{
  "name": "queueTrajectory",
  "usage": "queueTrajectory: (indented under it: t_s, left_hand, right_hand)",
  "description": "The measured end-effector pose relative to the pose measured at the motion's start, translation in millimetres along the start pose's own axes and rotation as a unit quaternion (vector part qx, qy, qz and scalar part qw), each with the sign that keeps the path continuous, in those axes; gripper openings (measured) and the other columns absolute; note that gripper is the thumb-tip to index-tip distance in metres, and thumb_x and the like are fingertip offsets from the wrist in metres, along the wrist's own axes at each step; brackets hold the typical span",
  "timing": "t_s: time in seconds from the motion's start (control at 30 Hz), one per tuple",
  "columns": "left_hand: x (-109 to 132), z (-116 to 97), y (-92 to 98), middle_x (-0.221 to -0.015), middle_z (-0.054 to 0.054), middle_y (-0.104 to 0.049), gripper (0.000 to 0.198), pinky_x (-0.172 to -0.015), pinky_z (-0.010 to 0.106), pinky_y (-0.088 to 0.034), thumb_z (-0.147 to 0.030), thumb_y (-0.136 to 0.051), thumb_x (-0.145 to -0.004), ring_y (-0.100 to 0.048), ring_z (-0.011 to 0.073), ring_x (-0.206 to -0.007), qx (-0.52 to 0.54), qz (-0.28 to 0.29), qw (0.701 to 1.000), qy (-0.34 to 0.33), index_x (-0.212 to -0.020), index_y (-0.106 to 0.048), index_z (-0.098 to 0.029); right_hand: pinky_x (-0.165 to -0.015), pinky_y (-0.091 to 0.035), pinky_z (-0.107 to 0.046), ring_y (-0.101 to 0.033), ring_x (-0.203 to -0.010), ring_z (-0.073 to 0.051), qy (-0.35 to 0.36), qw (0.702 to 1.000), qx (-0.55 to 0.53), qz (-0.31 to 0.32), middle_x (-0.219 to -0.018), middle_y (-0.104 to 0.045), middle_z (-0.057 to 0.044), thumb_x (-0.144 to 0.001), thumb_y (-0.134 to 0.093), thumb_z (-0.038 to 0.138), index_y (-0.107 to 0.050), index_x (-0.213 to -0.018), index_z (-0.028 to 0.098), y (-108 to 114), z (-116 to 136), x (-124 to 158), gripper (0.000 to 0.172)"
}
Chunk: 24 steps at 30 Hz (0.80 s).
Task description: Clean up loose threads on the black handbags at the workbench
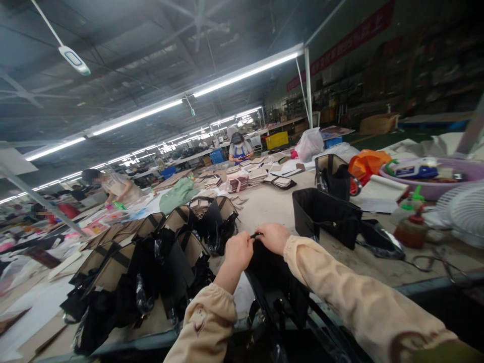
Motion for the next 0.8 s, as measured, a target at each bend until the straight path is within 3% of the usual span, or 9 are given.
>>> queueTrajectory:
  t_s: [0.17,0.33,0.4,0.53,0.67,0.8]
  left_hand:
    - [0,-1,0.2,-0.08,0.003,-0.066,0.02,-0.065,0.026,-0.036,-0.034,-0.045,-0.085,-0.061,0.0163,-0.076,0.021,-0.013,1.0,0.005,-0.079,-0.059,-0.02]
    - [1,7,-1.3,-0.075,0.0,-0.065,0.014,-0.065,0.024,-0.037,-0.033,-0.056,-0.079,-0.06,0.0136,-0.073,0.106,-0.033,0.994,0.02,-0.073,-0.056,-0.021]
    - [2,12,-0.8,-0.078,-0.001,-0.065,0.012,-0.067,0.023,-0.039,-0.031,-0.061,-0.076,-0.061,0.0132,-0.075,0.148,-0.043,0.988,0.021,-0.078,-0.055,-0.021]
    - [7,22,0.7,-0.087,-0.001,-0.066,0.026,-0.072,0.024,-0.042,-0.025,-0.068,-0.069,-0.062,0.0145,-0.083,0.206,-0.058,0.977,0.018,-0.091,-0.053,-0.023]
    - [9,24,1.1,-0.095,-0.001,-0.067,0.024,-0.079,0.025,-0.044,-0.022,-0.067,-0.071,-0.062,0.0145,-0.09,0.218,-0.051,0.975,-0.004,-0.091,-0.054,-0.023]
    - [8,23,-0.2,-0.098,0.002,-0.068,0.031,-0.081,0.025,-0.045,-0.026,-0.067,-0.071,-0.062,0.0154,-0.093,0.225,-0.032,0.973,0.026,-0.1,-0.057,-0.022]
  right_hand:
    - [-0.071,-0.044,-0.027,-0.061,-0.088,-0.019,-0.02,1.0,0.014,0.015,-0.096,-0.069,-0.002,-0.084,-0.044,0.035,-0.068,-0.096,0.03,1,1,-2,0.027]
    - [-0.072,-0.044,-0.028,-0.061,-0.089,-0.02,-0.035,0.999,0.025,0.022,-0.093,-0.069,-0.006,-0.084,-0.045,0.033,-0.069,-0.09,0.024,1,4,-5,0.025]
    - [-0.072,-0.044,-0.028,-0.062,-0.088,-0.021,-0.04,0.998,0.029,0.025,-0.091,-0.068,-0.007,-0.084,-0.046,0.032,-0.068,-0.088,0.022,1,5,-7,0.025]
    - [-0.072,-0.044,-0.029,-0.061,-0.089,-0.022,-0.045,0.998,0.034,0.025,-0.092,-0.068,-0.009,-0.083,-0.046,0.033,-0.068,-0.089,0.021,0,7,-8,0.025]
    - [-0.07,-0.045,-0.03,-0.062,-0.087,-0.023,-0.045,0.998,0.035,0.019,-0.09,-0.068,-0.009,-0.082,-0.046,0.031,-0.068,-0.089,0.021,0,9,-7,0.025]
    - [-0.071,-0.045,-0.03,-0.062,-0.088,-0.022,-0.047,0.998,0.034,0.012,-0.09,-0.068,-0.009,-0.083,-0.046,0.031,-0.068,-0.088,0.021,-1,9,-5,0.025]
Point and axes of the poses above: each hand's wrist, its own x-axis away from the middle knuckle, its own y-axis out of the back of the hand, z = x × y, the point moved 3 cm from there along -x, towards the middle knuckle
